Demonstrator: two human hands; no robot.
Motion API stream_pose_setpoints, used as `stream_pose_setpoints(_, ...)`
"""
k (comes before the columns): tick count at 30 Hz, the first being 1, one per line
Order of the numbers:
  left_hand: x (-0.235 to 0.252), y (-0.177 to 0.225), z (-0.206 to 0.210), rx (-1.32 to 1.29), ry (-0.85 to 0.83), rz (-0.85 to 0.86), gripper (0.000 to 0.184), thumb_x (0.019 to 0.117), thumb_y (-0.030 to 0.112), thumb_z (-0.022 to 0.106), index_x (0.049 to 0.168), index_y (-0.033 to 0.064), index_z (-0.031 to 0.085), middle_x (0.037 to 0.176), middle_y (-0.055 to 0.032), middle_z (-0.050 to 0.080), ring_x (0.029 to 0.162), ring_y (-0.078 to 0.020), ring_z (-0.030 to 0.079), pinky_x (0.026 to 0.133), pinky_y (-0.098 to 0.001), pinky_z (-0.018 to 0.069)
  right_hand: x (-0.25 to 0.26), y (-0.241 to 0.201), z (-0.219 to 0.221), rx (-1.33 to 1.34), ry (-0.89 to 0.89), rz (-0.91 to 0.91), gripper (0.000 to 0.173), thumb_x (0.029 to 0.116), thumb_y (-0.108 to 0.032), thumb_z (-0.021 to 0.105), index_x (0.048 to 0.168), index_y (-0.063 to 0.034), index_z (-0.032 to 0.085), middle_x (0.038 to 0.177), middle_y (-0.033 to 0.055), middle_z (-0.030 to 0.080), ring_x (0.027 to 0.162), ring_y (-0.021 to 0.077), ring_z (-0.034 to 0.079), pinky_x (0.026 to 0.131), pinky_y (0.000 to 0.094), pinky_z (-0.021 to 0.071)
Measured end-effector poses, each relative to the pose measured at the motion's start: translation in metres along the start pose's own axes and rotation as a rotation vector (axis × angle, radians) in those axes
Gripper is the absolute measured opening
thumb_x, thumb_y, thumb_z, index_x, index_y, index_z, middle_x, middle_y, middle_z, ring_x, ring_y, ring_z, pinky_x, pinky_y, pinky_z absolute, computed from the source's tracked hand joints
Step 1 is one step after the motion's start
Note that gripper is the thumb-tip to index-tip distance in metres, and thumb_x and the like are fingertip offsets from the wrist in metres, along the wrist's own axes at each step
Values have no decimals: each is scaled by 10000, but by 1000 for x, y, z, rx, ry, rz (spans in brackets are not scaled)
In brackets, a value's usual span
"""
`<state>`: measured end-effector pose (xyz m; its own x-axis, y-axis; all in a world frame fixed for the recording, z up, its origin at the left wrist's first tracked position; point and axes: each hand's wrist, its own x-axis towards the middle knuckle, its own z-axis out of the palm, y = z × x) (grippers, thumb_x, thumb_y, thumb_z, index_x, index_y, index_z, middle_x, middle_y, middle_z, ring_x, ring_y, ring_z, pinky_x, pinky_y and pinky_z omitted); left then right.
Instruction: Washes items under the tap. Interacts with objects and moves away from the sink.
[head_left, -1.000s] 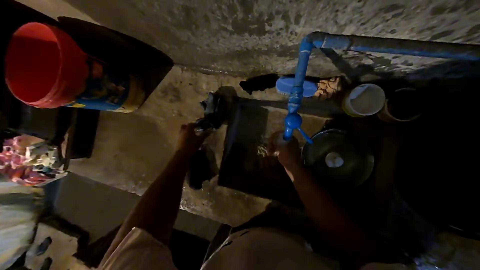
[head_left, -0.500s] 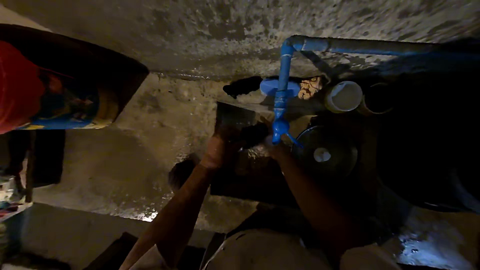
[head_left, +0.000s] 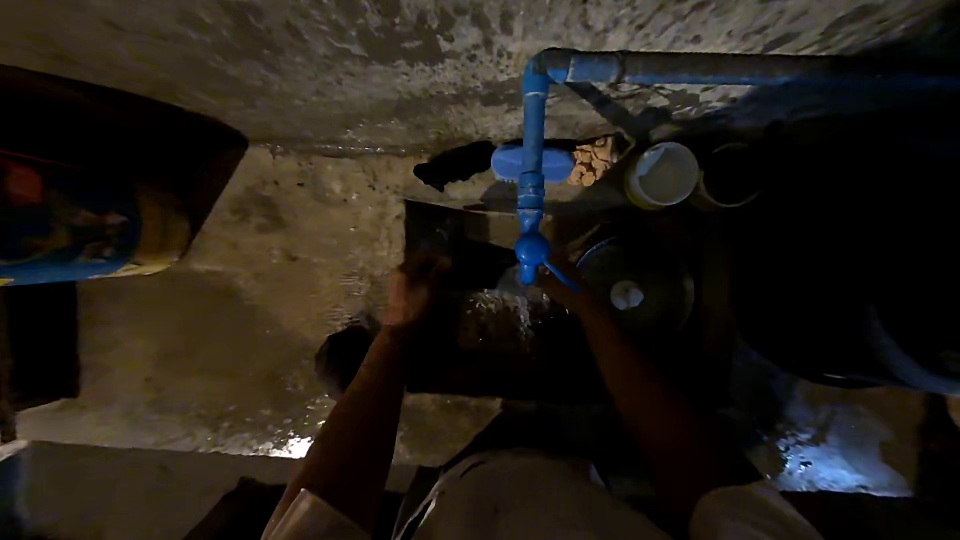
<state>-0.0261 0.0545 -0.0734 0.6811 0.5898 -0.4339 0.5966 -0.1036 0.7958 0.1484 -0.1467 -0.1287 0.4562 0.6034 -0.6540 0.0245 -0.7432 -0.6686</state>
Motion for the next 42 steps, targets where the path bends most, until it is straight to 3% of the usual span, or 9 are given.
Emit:
stream_pose_setpoints(2, -1, 2, 15, 17, -99, 80, 188, 1028, 171, 620, 1105, 22, 704, 1021, -75, 699, 882, -123, 661, 827, -340, 569, 2, -5, 6, -44, 39, 27, 478, 1022, -165, 611, 1458, 6, 511, 1455, 309, 491, 1358, 450, 477, 1136, 581, 389)
stream_pose_setpoints(7, -9, 4, 70, 408, -486, 21, 370, 1044, 233, 585, 1323, -9, 597, 1232, -222, 656, 1129, -348, 656, 1008, -526, 513, -3, -19, 35, 284, -34, 141, 399, 1046, -199, 588, 1396, -14, 542, 1204, 238, 649, 948, 303, 683, 817, 455, 585)
stream_pose_setpoints(10, -23, -26, 86, 332, -578, 55, 340, 1037, 214, 582, 1300, 11, 652, 1273, -209, 657, 1190, -346, 633, 1048, -528, 480, -3, -13, 49, 209, -127, 201, 446, 1026, -126, 612, 1415, 62, 501, 1329, 289, 589, 1161, 352, 621, 1001, 474, 509)
stream_pose_setpoints(16, -46, -64, 86, 27, -407, -387, 374, 1079, 271, 522, 1329, 8, 611, 1187, -172, 671, 993, -213, 684, 901, -387, 572, -1, 15, 74, 246, -61, 262, 456, 1044, -153, 576, 1444, 49, 491, 1406, 277, 553, 1296, 341, 554, 1099, 475, 447)
stream_pose_setpoints(19, -30, -88, 83, 12, -64, -476, 535, 980, 182, 685, 1424, -26, 471, 1354, -258, 568, 1208, -344, 604, 1021, -480, 518, -2, 18, 77, 387, -68, 303, 426, 1043, -156, 584, 1415, 39, 515, 1371, 249, 577, 1232, 296, 591, 1036, 439, 500)
stream_pose_setpoints(22, -8, -96, 76, -14, -127, -443, 881, 883, 147, 796, 1591, 95, 274, 1507, -229, 471, 1336, -366, 528, 1085, -533, 470, -3, 16, 75, 484, -118, 260, 426, 1048, -135, 574, 1432, 25, 480, 1341, 230, 577, 1151, 272, 623, 939, 418, 557)
stream_pose_setpoints(28, 14, -66, 64, 124, -299, -328, 380, 983, 180, 695, 1339, 63, 631, 1249, -202, 669, 1132, -339, 652, 994, -538, 511, -11, -14, 51, 55, 88, 5, 394, 1023, -120, 601, 1363, 77, 566, 1330, 278, 613, 1271, 357, 579, 1113, 477, 437)
stream_pose_setpoints(36, 15, 5, 41, -226, -134, -126, 277, 977, -5, 573, 1253, -22, 595, 1056, -137, 655, 892, -171, 634, 801, -366, 553, -19, -41, 28, 312, 254, -18, 364, 1057, -145, 553, 1377, 29, 560, 1289, 235, 632, 1157, 299, 626, 1025, 439, 496)
stream_pose_setpoints(42, 20, 33, 38, -271, -109, -115, 170, 978, 155, 679, 1085, 27, 645, 841, -18, 656, 712, -69, 616, 677, -271, 552, -13, -33, 30, 125, 152, -134, 506, 938, -69, 706, 1395, 48, 523, 1259, 244, 638, 1139, 308, 641, 997, 452, 528)
